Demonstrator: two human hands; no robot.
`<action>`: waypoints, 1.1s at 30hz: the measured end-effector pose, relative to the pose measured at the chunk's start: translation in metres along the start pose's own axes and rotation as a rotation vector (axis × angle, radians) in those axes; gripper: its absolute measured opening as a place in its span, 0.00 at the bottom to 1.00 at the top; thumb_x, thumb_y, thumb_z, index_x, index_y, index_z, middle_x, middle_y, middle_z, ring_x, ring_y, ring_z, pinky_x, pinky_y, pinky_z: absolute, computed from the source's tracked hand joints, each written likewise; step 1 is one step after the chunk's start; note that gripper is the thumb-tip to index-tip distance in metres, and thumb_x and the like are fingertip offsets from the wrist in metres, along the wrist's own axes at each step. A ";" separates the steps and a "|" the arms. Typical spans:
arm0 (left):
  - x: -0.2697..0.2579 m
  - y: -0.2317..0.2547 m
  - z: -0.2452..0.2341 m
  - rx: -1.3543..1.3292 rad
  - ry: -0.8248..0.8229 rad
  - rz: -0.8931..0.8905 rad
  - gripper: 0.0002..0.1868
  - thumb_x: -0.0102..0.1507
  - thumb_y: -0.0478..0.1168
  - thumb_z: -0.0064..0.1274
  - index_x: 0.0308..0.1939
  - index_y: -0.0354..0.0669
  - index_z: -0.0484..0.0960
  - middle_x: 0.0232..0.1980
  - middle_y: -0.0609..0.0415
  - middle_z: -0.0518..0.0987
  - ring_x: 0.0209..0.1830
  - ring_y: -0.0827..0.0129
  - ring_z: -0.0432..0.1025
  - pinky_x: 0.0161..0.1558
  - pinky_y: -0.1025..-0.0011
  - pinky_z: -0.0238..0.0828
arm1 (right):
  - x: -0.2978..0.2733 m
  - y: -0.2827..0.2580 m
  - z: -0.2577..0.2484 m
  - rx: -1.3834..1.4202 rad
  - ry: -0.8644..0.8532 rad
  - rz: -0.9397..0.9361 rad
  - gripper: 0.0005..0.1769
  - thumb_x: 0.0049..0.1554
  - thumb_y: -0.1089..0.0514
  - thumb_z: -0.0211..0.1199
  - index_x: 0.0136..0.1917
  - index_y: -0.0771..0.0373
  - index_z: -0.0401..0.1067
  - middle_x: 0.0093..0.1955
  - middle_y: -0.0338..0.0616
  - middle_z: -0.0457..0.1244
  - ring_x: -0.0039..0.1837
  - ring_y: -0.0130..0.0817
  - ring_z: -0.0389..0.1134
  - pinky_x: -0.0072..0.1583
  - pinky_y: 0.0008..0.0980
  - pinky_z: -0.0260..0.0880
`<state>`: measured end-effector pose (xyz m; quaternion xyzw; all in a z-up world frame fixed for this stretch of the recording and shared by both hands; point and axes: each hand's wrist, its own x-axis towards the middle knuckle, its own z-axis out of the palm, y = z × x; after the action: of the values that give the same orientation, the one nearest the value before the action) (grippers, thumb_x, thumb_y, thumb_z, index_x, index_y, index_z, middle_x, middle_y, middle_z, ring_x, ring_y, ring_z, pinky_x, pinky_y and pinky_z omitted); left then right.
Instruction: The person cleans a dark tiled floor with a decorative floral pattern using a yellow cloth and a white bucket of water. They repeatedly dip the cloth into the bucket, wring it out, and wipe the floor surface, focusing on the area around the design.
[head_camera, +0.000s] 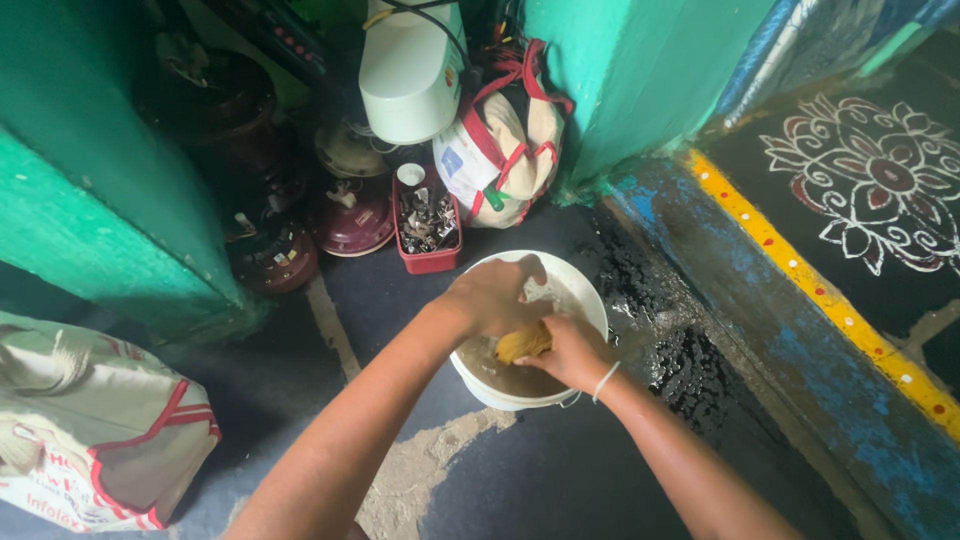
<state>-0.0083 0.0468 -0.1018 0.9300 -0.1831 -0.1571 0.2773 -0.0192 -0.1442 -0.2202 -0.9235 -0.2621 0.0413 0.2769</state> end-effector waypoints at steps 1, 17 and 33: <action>0.005 -0.006 0.002 -0.045 0.020 -0.025 0.30 0.58 0.60 0.54 0.58 0.49 0.77 0.49 0.47 0.85 0.51 0.56 0.80 0.54 0.60 0.73 | 0.002 0.004 0.007 -0.088 -0.033 0.005 0.34 0.42 0.48 0.79 0.57 0.62 0.70 0.56 0.52 0.68 0.61 0.53 0.69 0.59 0.46 0.68; 0.062 -0.067 0.072 -0.988 -0.018 0.147 0.35 0.68 0.67 0.44 0.61 0.39 0.77 0.58 0.45 0.82 0.60 0.63 0.75 0.62 0.63 0.70 | 0.018 -0.025 -0.026 -0.103 -0.284 0.110 0.38 0.40 0.52 0.81 0.63 0.51 0.72 0.52 0.48 0.70 0.56 0.47 0.71 0.58 0.41 0.68; 0.054 -0.077 0.107 -1.559 -0.463 0.233 0.43 0.61 0.71 0.47 0.71 0.49 0.67 0.59 0.50 0.77 0.58 0.63 0.75 0.59 0.58 0.73 | 0.043 -0.014 -0.093 0.841 0.288 0.010 0.21 0.51 0.59 0.76 0.55 0.67 0.75 0.48 0.39 0.69 0.49 0.22 0.69 0.51 0.24 0.72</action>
<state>0.0167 0.0350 -0.2411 0.3895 -0.1693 -0.3974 0.8134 0.0313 -0.1577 -0.1316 -0.7282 -0.1766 0.0166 0.6621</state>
